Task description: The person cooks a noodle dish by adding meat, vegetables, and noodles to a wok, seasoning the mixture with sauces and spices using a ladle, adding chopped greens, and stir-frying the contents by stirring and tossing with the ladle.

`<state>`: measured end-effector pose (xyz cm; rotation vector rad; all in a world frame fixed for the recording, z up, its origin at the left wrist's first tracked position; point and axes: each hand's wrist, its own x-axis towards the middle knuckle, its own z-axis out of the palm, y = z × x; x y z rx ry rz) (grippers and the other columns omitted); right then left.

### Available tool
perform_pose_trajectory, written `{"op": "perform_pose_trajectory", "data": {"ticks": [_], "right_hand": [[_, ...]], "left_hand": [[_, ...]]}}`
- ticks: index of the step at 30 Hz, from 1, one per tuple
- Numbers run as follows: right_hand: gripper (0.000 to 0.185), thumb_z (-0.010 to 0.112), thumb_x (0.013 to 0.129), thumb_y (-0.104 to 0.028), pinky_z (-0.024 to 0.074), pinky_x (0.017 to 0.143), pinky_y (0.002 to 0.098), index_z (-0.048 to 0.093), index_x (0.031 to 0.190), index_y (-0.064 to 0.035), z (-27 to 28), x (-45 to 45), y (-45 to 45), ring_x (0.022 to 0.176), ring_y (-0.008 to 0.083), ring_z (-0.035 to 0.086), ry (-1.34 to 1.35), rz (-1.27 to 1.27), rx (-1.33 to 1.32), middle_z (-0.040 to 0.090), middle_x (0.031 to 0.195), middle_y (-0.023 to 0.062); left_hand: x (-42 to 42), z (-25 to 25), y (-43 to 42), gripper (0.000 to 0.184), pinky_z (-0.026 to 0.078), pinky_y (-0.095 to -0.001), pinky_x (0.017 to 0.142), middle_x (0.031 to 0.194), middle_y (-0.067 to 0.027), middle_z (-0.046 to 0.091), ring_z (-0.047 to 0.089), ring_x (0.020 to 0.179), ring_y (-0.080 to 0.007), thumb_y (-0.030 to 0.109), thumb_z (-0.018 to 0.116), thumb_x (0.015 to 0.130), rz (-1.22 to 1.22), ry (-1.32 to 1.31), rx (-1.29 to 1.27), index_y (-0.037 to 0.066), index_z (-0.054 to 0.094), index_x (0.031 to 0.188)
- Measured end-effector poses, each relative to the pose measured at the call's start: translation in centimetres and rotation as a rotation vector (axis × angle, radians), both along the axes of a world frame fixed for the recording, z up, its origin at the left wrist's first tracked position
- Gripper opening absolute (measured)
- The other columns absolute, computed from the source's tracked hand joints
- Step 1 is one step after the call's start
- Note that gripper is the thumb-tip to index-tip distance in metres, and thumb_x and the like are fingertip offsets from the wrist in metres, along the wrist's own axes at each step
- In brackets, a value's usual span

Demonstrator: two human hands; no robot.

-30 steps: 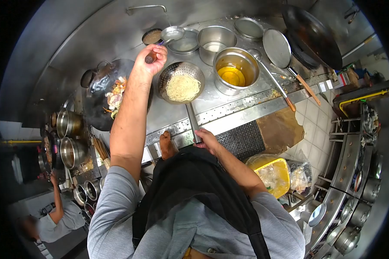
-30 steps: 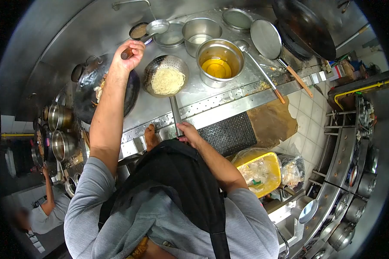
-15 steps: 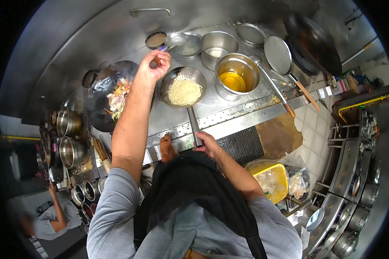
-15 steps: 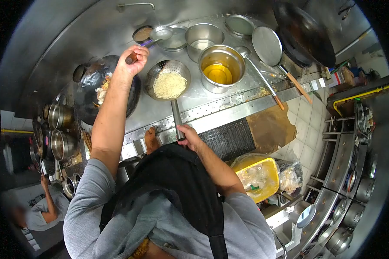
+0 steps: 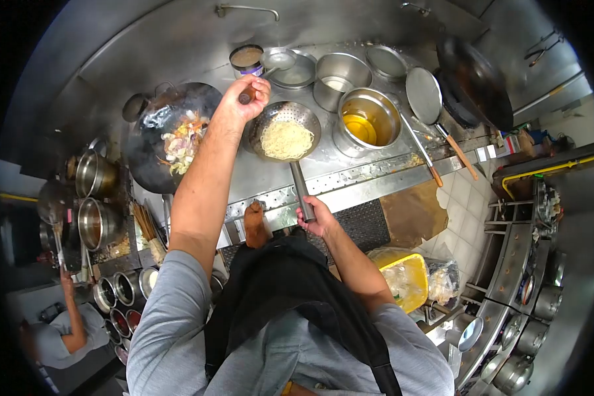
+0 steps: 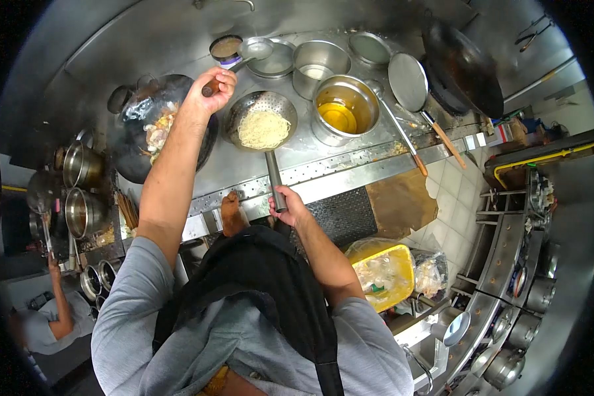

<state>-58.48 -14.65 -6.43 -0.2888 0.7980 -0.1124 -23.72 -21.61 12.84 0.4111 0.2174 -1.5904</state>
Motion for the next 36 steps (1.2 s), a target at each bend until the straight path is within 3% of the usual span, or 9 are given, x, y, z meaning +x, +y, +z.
{"op": "perform_pose_trajectory", "data": {"ticks": [3, 8, 10, 14, 16, 23, 29, 35, 36], "right_hand": [[0.03, 0.061, 0.09, -0.021, 0.0479, 0.059, 0.0299, 0.056, 0.118, -0.0112, 2.4, 1.4, 0.6, 0.066, 0.0147, 0.056, 0.047, -0.031, -0.06, 0.061, 0.082, 0.0047], [0.017, 0.059, 0.087, -0.006, 0.0445, 0.049, 0.0293, 0.046, 0.097, -0.0114, 1.4, 2.8, 0.9, 0.058, 0.0128, 0.051, -0.013, -0.049, -0.113, 0.056, 0.078, 0.0047], [0.02, 0.06, 0.088, -0.006, 0.0441, 0.048, 0.0299, 0.045, 0.1, -0.0113, 3.5, 3.1, 2.1, 0.057, 0.013, 0.051, 0.067, -0.052, -0.206, 0.055, 0.076, 0.0047], [0.031, 0.058, 0.089, -0.006, 0.0434, 0.047, 0.0281, 0.051, 0.119, -0.0106, 6.0, 2.6, 4.4, 0.055, 0.0117, 0.05, 0.118, -0.083, -0.292, 0.055, 0.077, 0.0034], [0.024, 0.055, 0.091, -0.003, 0.0439, 0.045, 0.0291, 0.046, 0.112, -0.009, 8.4, 2.8, 5.5, 0.055, 0.0136, 0.052, 0.041, -0.094, -0.312, 0.056, 0.079, 0.0059], [0.047, 0.053, 0.088, -0.001, 0.044, 0.042, 0.0275, 0.049, 0.134, -0.006, 14.6, 6.2, 9.3, 0.051, 0.0128, 0.05, 0.07, -0.053, -0.483, 0.054, 0.078, 0.0068], [0.034, 0.053, 0.085, 0.002, 0.0453, 0.04, 0.0294, 0.049, 0.118, -0.0035, 15.7, 11.5, 10.8, 0.05, 0.0135, 0.052, 0.061, 0.017, -0.541, 0.055, 0.076, 0.0074], [0.032, 0.052, 0.084, 0.003, 0.045, 0.042, 0.0306, 0.049, 0.116, -0.0023, 14.9, 16.9, 10.6, 0.05, 0.0146, 0.053, 0.051, 0.074, -0.58, 0.056, 0.076, 0.0094], [0.032, 0.052, 0.084, 0.003, 0.0449, 0.042, 0.0308, 0.049, 0.116, -0.0023, 15.0, 17.4, 10.5, 0.05, 0.0147, 0.053, 0.046, 0.074, -0.565, 0.056, 0.077, 0.0095]], "left_hand": [[0.8, 0.2, 1.4, 0.008, 0.04, -0.0238, 0.046, 0.074, -0.0009, 0.048, 0.052, 0.054, -0.0091, 0.003, 0.045, 0.089, -0.005, -0.005, -0.01, 0.005, 0.045, 0.081], [2.7, 0.3, 7.4, 0.003, 0.038, -0.0228, 0.045, 0.075, -0.0008, 0.05, 0.052, 0.055, -0.0086, 0.003, 0.048, 0.09, 0.009, -0.015, -0.068, 0.001, 0.048, 0.088], [3.9, 0.4, 11.3, 0.027, 0.039, -0.0221, 0.043, 0.077, -0.0016, 0.052, 0.053, 0.055, -0.0069, 0.005, 0.05, 0.093, 0.002, -0.106, -0.053, -0.011, 0.044, 0.115], [5.7, 1.6, 21.3, 0.022, 0.038, -0.0219, 0.041, 0.074, 0.0018, 0.052, 0.051, 0.052, -0.0052, 0.011, 0.052, 0.095, 0.017, -0.195, -0.048, -0.006, 0.049, 0.109], [6.7, 2.7, 26.8, 0.011, 0.036, -0.0218, 0.04, 0.068, 0.0051, 0.05, 0.049, 0.051, -0.004, 0.014, 0.054, 0.093, -0.001, -0.33, 0.014, 0.003, 0.054, 0.098], [9.2, 1.9, 41.4, 0.026, 0.038, -0.0291, 0.038, 0.071, -0.0035, 0.054, 0.048, 0.045, -0.0125, 0.007, 0.054, 0.086, -0.062, -1.11, 0.499, 0.004, 0.049, 0.112], [7.8, -5.3, 49.8, 0.049, 0.049, -0.0418, 0.057, 0.079, -0.0138, 0.059, 0.061, 0.061, -0.0299, 0.006, 0.056, 0.088, -0.094, -1.989, 0.774, 0.006, 0.042, 0.136], [2.6, 2.3, 54.9, 0.049, 0.049, -0.0497, 0.073, 0.08, -0.0193, 0.062, 0.064, 0.079, -0.0421, 0.006, 0.058, 0.088, -0.381, -1.456, 0.783, 0.008, 0.044, 0.135], [2.6, 0.5, 55.3, 0.049, 0.049, -0.0503, 0.073, 0.081, -0.0198, 0.063, 0.064, 0.081, -0.0428, 0.006, 0.058, 0.088, -0.339, -1.596, 0.759, 0.009, 0.044, 0.134]]}}
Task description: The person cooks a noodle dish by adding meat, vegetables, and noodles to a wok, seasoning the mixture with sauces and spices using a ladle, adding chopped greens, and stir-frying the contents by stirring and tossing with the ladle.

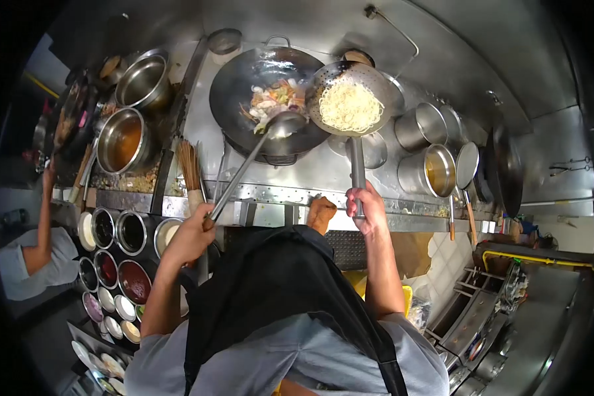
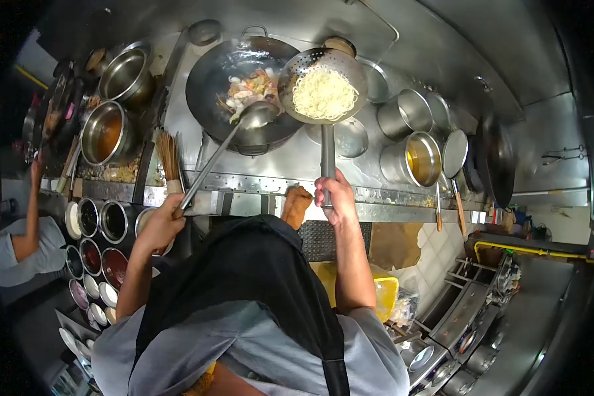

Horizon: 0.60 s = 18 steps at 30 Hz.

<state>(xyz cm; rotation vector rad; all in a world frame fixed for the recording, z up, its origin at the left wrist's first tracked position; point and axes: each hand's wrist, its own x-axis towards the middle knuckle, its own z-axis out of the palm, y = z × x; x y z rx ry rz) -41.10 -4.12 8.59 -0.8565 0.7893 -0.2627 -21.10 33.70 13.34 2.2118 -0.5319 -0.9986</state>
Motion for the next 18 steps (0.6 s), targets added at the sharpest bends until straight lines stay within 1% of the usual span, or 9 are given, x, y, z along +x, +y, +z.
{"op": "perform_pose_trajectory", "data": {"ticks": [2, 3, 6, 7, 10, 11, 14, 17, 18], "right_hand": [[0.032, 0.051, 0.084, 0.003, 0.0446, 0.042, 0.031, 0.049, 0.115, -0.0023, 0.3, 0.9, 0.2, 0.05, 0.0151, 0.052, -0.013, -0.003, 0.035, 0.057, 0.078, 0.0098], [0.031, 0.052, 0.084, 0.003, 0.0444, 0.042, 0.0315, 0.049, 0.115, -0.0025, 0.3, 1.3, 0.2, 0.05, 0.0153, 0.052, -0.024, 0.001, 0.029, 0.057, 0.079, 0.0098], [0.031, 0.053, 0.084, 0.003, 0.0446, 0.042, 0.0318, 0.048, 0.114, -0.0027, 0.6, 2.1, 0.1, 0.051, 0.015, 0.053, 0.062, 0.015, -0.058, 0.057, 0.078, 0.0088], [0.033, 0.053, 0.084, 0.002, 0.0452, 0.042, 0.032, 0.048, 0.116, -0.0019, 0.3, 2.3, -0.2, 0.051, 0.0149, 0.053, 0.09, 0.042, -0.106, 0.056, 0.076, 0.0075], [0.033, 0.053, 0.084, 0.002, 0.0458, 0.042, 0.0317, 0.048, 0.117, -0.0009, 0.5, 3.7, -0.2, 0.051, 0.0148, 0.053, 0.147, 0.103, -0.24, 0.056, 0.075, 0.0066], [0.035, 0.053, 0.085, 0.001, 0.0456, 0.041, 0.0315, 0.048, 0.119, 0.0007, 0.4, 4.4, -0.1, 0.05, 0.0147, 0.053, 0.176, 0.12, -0.283, 0.056, 0.074, 0.0065], [0.038, 0.053, 0.085, 0.002, 0.0453, 0.039, 0.0314, 0.048, 0.122, 0.0023, -0.7, 6.3, 0.4, 0.049, 0.0146, 0.054, 0.216, 0.173, -0.37, 0.056, 0.073, 0.0066], [0.043, 0.053, 0.084, 0.0, 0.0453, 0.038, 0.0321, 0.047, 0.127, 0.0037, -3.2, 9.2, 0.5, 0.047, 0.0151, 0.054, 0.311, 0.24, -0.481, 0.056, 0.073, 0.0067], [0.044, 0.054, 0.084, 0.0, 0.0454, 0.038, 0.0322, 0.046, 0.127, 0.0037, -3.5, 10.2, 0.6, 0.047, 0.0152, 0.054, 0.344, 0.268, -0.52, 0.056, 0.073, 0.0067]], "left_hand": [[0.4, -5.9, 0.5, 0.049, 0.049, -0.0516, 0.073, 0.083, -0.0207, 0.065, 0.065, 0.084, -0.044, 0.006, 0.059, 0.087, -0.087, -0.261, -0.068, 0.01, 0.045, 0.134], [0.5, -6.4, -0.4, 0.049, 0.049, -0.0521, 0.074, 0.087, -0.0222, 0.066, 0.064, 0.087, -0.0458, 0.006, 0.06, 0.086, -0.074, -0.311, -0.042, 0.012, 0.047, 0.133], [1.2, -6.0, -1.5, 0.048, 0.049, -0.0521, 0.075, 0.087, -0.0223, 0.067, 0.065, 0.088, -0.0465, 0.007, 0.06, 0.086, 0.026, -0.255, -0.102, 0.011, 0.048, 0.132], [1.8, -5.9, -1.5, 0.048, 0.05, -0.0499, 0.073, 0.084, -0.0203, 0.066, 0.067, 0.084, -0.043, 0.006, 0.06, 0.086, 0.058, -0.236, -0.089, 0.01, 0.048, 0.132], [3.1, -4.8, -2.8, 0.049, 0.052, -0.0454, 0.071, 0.08, -0.0169, 0.064, 0.068, 0.077, -0.0353, 0.005, 0.059, 0.086, 0.142, -0.193, -0.145, 0.009, 0.047, 0.133], [3.6, -6.2, -3.0, 0.05, 0.051, -0.0412, 0.063, 0.075, -0.0126, 0.061, 0.064, 0.065, -0.0269, 0.004, 0.059, 0.086, 0.181, -0.203, -0.172, 0.008, 0.046, 0.135], [4.1, -5.2, -3.9, 0.051, 0.049, -0.0387, 0.054, 0.072, -0.01, 0.06, 0.06, 0.057, -0.0226, 0.004, 0.058, 0.087, 0.322, -0.035, -0.208, 0.008, 0.045, 0.136], [4.0, -6.4, -3.2, 0.056, 0.043, -0.0326, 0.044, 0.075, -0.0066, 0.057, 0.051, 0.046, -0.0141, 0.0, 0.057, 0.087, 0.339, 0.005, -0.284, 0.003, 0.041, 0.141], [3.8, -6.6, -3.0, 0.056, 0.043, -0.0327, 0.044, 0.075, -0.0065, 0.057, 0.051, 0.046, -0.0141, 0.0, 0.057, 0.087, 0.347, 0.011, -0.281, 0.004, 0.041, 0.141]]}}
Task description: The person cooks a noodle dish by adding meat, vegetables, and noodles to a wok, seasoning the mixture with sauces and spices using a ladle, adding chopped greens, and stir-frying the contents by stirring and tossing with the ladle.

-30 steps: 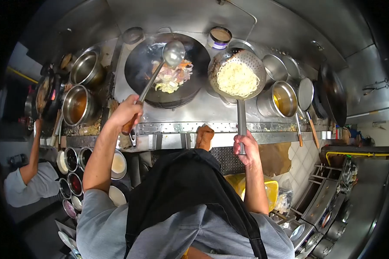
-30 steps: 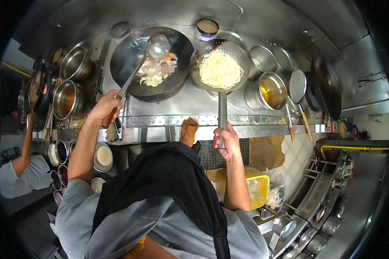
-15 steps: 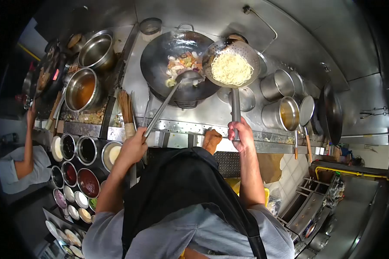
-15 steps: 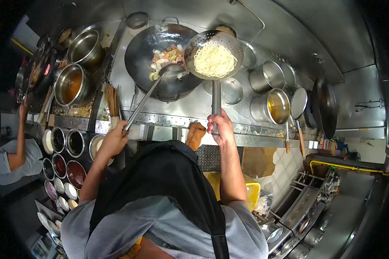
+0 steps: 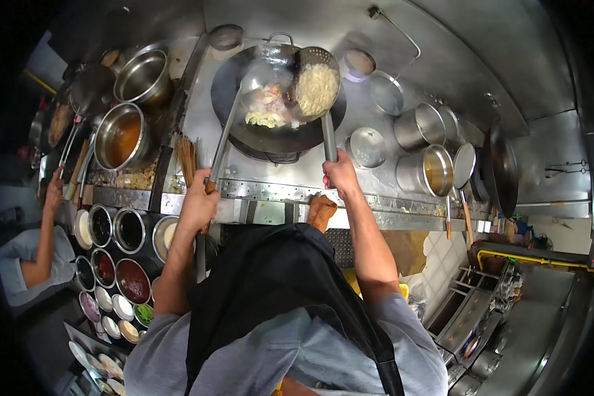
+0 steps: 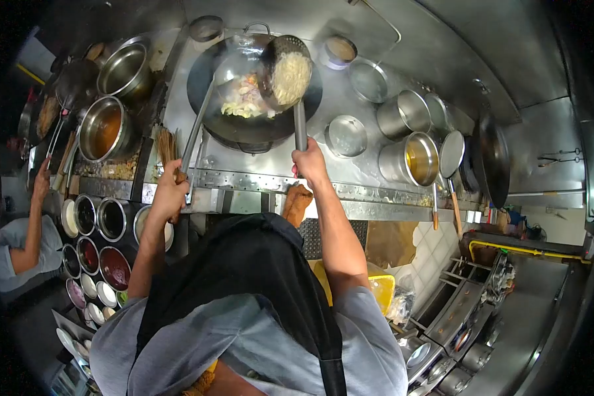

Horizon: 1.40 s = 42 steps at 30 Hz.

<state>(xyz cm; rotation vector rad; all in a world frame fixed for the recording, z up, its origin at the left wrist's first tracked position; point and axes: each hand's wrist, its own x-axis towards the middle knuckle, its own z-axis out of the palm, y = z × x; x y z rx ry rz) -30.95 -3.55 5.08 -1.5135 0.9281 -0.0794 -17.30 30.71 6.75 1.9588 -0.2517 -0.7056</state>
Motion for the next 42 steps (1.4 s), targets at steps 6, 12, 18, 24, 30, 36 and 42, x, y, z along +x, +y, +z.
{"op": "perform_pose_trajectory", "data": {"ticks": [6, 12, 18, 24, 30, 36, 42], "right_hand": [[0.049, 0.054, 0.085, -0.002, 0.0438, 0.037, 0.0316, 0.045, 0.133, 0.0036, -0.7, 1.1, -0.2, 0.047, 0.0136, 0.054, 0.047, -0.043, -0.08, 0.055, 0.073, 0.0065], [0.065, 0.058, 0.083, -0.004, 0.0537, 0.076, 0.0506, 0.038, 0.145, -0.0017, 0.7, -0.4, -0.3, 0.086, 0.0458, 0.07, 0.176, 0.096, -0.709, 0.068, 0.098, 0.0316], [0.067, 0.058, 0.084, -0.005, 0.0523, 0.082, 0.0529, 0.035, 0.147, -0.0062, 4.1, -2.4, 4.3, 0.093, 0.0487, 0.067, 0.136, 0.162, -0.708, 0.068, 0.099, 0.0307], [0.061, 0.054, 0.088, 0.0, 0.0472, 0.044, 0.0328, 0.035, 0.146, -0.0096, 2.1, -6.3, 1.3, 0.055, 0.0159, 0.06, -0.049, -0.234, -0.284, 0.06, 0.08, 0.0098], [0.023, 0.053, 0.089, -0.003, 0.0453, 0.044, 0.0308, 0.045, 0.11, -0.0078, -3.0, -17.6, -3.5, 0.053, 0.0153, 0.052, -0.298, -0.435, 0.272, 0.055, 0.074, 0.0064], [0.02, 0.06, 0.092, -0.013, 0.0438, 0.051, 0.0259, 0.057, 0.111, -0.0101, -11.4, -23.8, -8.2, 0.059, 0.0106, 0.049, -0.339, -0.488, 0.773, 0.057, 0.077, 0.0028], [0.044, 0.07, 0.089, -0.019, 0.0536, 0.081, 0.0331, 0.06, 0.125, 0.0039, -11.6, -22.7, -9.1, 0.091, 0.021, 0.067, 0.053, -0.165, -0.707, 0.07, 0.102, 0.0114]], "left_hand": [[-1.7, -0.6, 2.2, 0.053, 0.05, -0.0385, 0.064, 0.083, -0.0144, 0.065, 0.063, 0.068, -0.027, 0.005, 0.062, 0.086, 0.03, -0.046, 0.111, 0.008, 0.047, 0.136], [-2.8, 1.0, 4.2, 0.053, 0.049, -0.0455, 0.067, 0.081, -0.0202, 0.063, 0.064, 0.074, -0.0419, 0.009, 0.065, 0.087, -0.059, -0.354, 0.146, 0.009, 0.046, 0.137], [-1.2, 2.3, 0.0, 0.052, 0.048, -0.0515, 0.067, 0.078, -0.0204, 0.063, 0.063, 0.077, -0.0458, 0.006, 0.062, 0.088, -0.118, -0.403, 0.146, 0.009, 0.046, 0.137], [-4.1, 0.2, 2.0, 0.053, 0.05, -0.0523, 0.078, 0.096, -0.0268, 0.068, 0.065, 0.092, -0.0477, 0.006, 0.062, 0.086, -0.057, -0.354, 0.209, 0.008, 0.046, 0.137], [-8.5, -2.0, 2.6, 0.054, 0.05, -0.0405, 0.054, 0.081, -0.015, 0.064, 0.063, 0.06, -0.0291, 0.002, 0.057, 0.088, 0.102, -0.079, -0.037, 0.004, 0.042, 0.139], [-15.7, 2.0, -0.7, 0.046, 0.042, -0.0291, 0.037, 0.071, -0.006, 0.053, 0.049, 0.041, -0.0144, -0.001, 0.053, 0.09, 0.235, 0.337, -0.518, 0.003, 0.041, 0.134], [-22.2, 5.0, -2.7, 0.032, 0.043, -0.0304, 0.037, 0.07, -0.0056, 0.051, 0.047, 0.039, -0.0152, 0.004, 0.052, 0.095, 0.269, 0.558, -0.63, 0.006, 0.043, 0.126]]}}
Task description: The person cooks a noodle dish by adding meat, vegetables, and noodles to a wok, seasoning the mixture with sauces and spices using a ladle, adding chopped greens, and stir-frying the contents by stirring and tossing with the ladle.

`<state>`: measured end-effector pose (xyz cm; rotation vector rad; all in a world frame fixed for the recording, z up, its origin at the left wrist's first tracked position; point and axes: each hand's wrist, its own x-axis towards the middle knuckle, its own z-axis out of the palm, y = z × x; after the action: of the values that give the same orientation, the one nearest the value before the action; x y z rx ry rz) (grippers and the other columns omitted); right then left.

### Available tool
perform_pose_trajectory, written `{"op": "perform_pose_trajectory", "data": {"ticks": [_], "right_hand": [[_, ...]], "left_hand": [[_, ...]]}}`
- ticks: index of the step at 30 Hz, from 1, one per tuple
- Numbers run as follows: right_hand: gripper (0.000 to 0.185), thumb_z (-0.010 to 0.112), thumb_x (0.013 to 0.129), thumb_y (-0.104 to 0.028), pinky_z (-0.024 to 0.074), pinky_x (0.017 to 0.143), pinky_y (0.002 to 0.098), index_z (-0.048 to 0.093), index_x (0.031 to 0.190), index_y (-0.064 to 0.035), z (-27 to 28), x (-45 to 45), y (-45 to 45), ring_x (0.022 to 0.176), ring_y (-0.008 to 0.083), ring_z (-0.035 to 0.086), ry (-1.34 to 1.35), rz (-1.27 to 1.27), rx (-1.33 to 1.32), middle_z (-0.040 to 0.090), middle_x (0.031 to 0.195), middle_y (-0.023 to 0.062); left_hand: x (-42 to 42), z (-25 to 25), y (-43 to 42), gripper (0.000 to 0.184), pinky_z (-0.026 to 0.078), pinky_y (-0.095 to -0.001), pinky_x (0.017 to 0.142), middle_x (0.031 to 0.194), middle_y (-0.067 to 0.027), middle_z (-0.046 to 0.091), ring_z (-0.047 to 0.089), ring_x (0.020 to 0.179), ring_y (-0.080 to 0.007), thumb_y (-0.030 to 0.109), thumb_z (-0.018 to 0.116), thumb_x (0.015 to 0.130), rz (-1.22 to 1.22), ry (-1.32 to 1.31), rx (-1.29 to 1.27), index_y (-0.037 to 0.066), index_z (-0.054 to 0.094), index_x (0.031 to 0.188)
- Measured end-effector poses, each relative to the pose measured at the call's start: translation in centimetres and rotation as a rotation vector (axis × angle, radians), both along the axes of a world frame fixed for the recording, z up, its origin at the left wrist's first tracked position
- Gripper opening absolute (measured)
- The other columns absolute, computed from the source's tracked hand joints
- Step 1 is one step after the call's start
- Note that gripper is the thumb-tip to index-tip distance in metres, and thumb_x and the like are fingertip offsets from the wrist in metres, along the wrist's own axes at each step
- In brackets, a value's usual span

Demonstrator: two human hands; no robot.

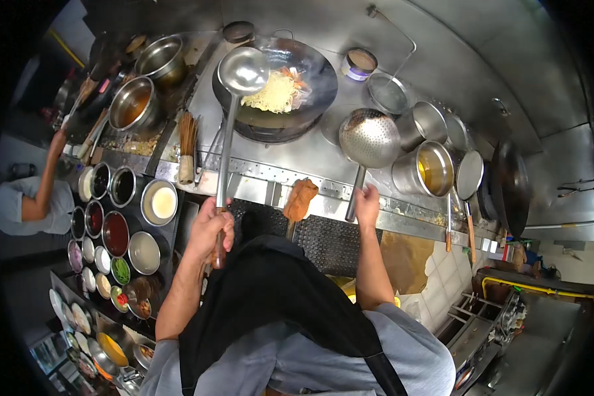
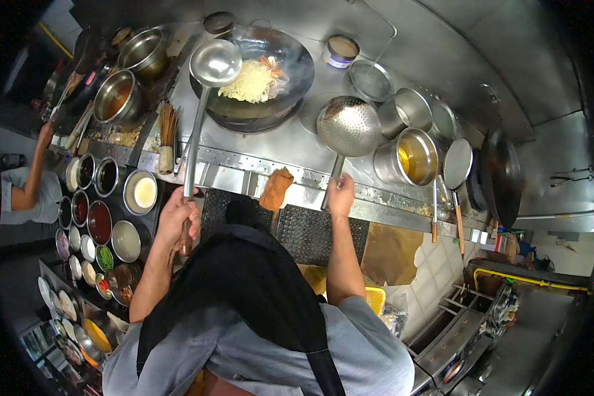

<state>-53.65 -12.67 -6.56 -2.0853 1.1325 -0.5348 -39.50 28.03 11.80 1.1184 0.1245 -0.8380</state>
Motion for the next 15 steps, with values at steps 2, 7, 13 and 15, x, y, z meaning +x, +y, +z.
{"op": "perform_pose_trajectory", "data": {"ticks": [2, 7, 13, 15], "right_hand": [[0.034, 0.067, 0.097, -0.024, 0.0529, 0.083, 0.0334, 0.062, 0.125, -0.0056, 7.3, 3.7, 6.2, 0.097, 0.016, 0.064, -0.201, 0.319, 0.494, 0.069, 0.109, 0.0079], [0.041, 0.063, 0.096, -0.018, 0.0548, 0.088, 0.0409, 0.046, 0.13, -0.0041, 15.2, 7.4, 17.6, 0.103, 0.0275, 0.067, -0.425, 0.706, 1.495, 0.068, 0.112, 0.0175], [0.014, 0.061, 0.096, -0.016, 0.045, 0.043, 0.0269, 0.055, 0.106, -0.0077, 15.9, 8.0, 2.7, 0.049, 0.01, 0.051, -0.248, 0.283, 0.704, 0.06, 0.074, 0.003], [0.022, 0.062, 0.097, -0.024, 0.0484, 0.047, 0.033, 0.056, 0.108, -0.0054, 14.3, 9.8, -7.9, 0.053, 0.0156, 0.057, -0.096, 0.257, 0.261, 0.062, 0.074, 0.0073]], "left_hand": [[-1.4, 0.1, -1.9, 0.028, 0.045, -0.0309, 0.038, 0.07, -0.0054, 0.051, 0.05, 0.042, -0.0157, 0.006, 0.052, 0.097, -0.048, 0.018, -0.056, 0.007, 0.042, 0.123], [-4.3, -1.5, -7.2, 0.038, 0.055, -0.031, 0.059, 0.084, -0.0089, 0.062, 0.065, 0.067, -0.0194, 0.013, 0.05, 0.104, -0.366, -0.216, -0.114, 0.006, 0.042, 0.14], [-5.7, -0.8, 2.3, 0.028, 0.053, -0.0293, 0.082, 0.105, -0.0064, 0.068, 0.064, 0.095, -0.0132, 0.013, 0.057, 0.103, -0.317, -0.607, 0.33, 0.002, 0.06, 0.128], [-7.5, -1.5, 7.1, 0.027, 0.052, -0.0249, 0.078, 0.097, -0.0043, 0.069, 0.064, 0.087, -0.0103, 0.013, 0.06, 0.101, -0.135, -0.529, 0.458, 0.001, 0.063, 0.125]]}}
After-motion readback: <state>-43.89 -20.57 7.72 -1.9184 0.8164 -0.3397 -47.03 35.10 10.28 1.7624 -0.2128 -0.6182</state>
